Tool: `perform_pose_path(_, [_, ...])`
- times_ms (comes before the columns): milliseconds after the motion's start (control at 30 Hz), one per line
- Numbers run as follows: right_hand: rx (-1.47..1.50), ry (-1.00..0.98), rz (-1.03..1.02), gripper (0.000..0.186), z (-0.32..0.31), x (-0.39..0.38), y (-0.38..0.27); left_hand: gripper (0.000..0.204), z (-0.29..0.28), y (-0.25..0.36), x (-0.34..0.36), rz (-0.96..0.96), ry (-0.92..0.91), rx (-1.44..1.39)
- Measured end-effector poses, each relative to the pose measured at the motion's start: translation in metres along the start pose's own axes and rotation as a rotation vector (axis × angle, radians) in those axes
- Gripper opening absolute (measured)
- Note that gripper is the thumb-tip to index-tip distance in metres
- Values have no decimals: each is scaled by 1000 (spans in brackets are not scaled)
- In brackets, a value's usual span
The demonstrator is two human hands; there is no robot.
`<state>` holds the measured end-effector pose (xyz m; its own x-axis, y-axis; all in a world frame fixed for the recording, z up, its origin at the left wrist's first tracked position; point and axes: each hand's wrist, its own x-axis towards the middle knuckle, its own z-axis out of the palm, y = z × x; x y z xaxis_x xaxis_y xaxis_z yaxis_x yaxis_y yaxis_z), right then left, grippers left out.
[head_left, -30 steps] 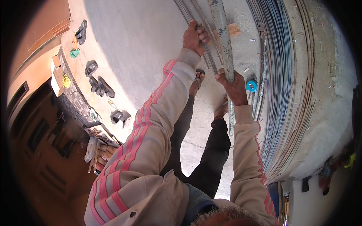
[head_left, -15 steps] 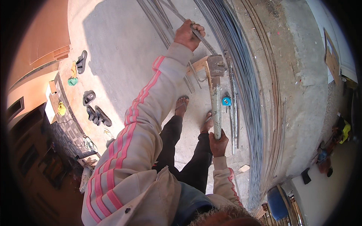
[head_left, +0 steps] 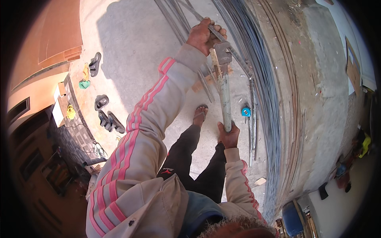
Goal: The person measures metal rods with a tape measure and bends them using a wooden block as a fulcrum. The person repeatedly bends multiple rods into a curved shape.
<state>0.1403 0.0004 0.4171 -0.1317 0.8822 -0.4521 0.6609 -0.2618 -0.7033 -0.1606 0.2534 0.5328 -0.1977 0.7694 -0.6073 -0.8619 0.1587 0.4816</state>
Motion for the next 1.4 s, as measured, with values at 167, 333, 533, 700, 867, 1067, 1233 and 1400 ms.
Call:
perform_pose_path(167, [172,-128,-3,25,-13,20,-30,21,-1,16,-12,53,-4,-36])
perform_pose_path(333, [191,-104,-48,24,-8,29,-41,22,-6,26,-28,94,-9,-36])
perform_pose_path(533, [180,-85,-57,22,7,37,-36,21,-22,32,-36,44,-82,-107])
perform_pose_path(700, [223,-55,-79,22,16,36,-26,22,-36,27,-36,26,-120,-120])
perform_pose_path(867, [140,-76,-69,23,20,33,-18,23,-47,23,-37,11,-171,-116])
perform_pose_path(1067, [110,-103,-44,23,29,39,-11,24,-53,15,-42,25,-129,-83])
perform_pose_path(1233, [155,-133,-35,24,38,47,-7,24,-59,17,-46,30,-114,-55])
perform_pose_path(1400, [127,-133,-37,24,38,46,-3,24,-64,17,-49,40,-105,-53])
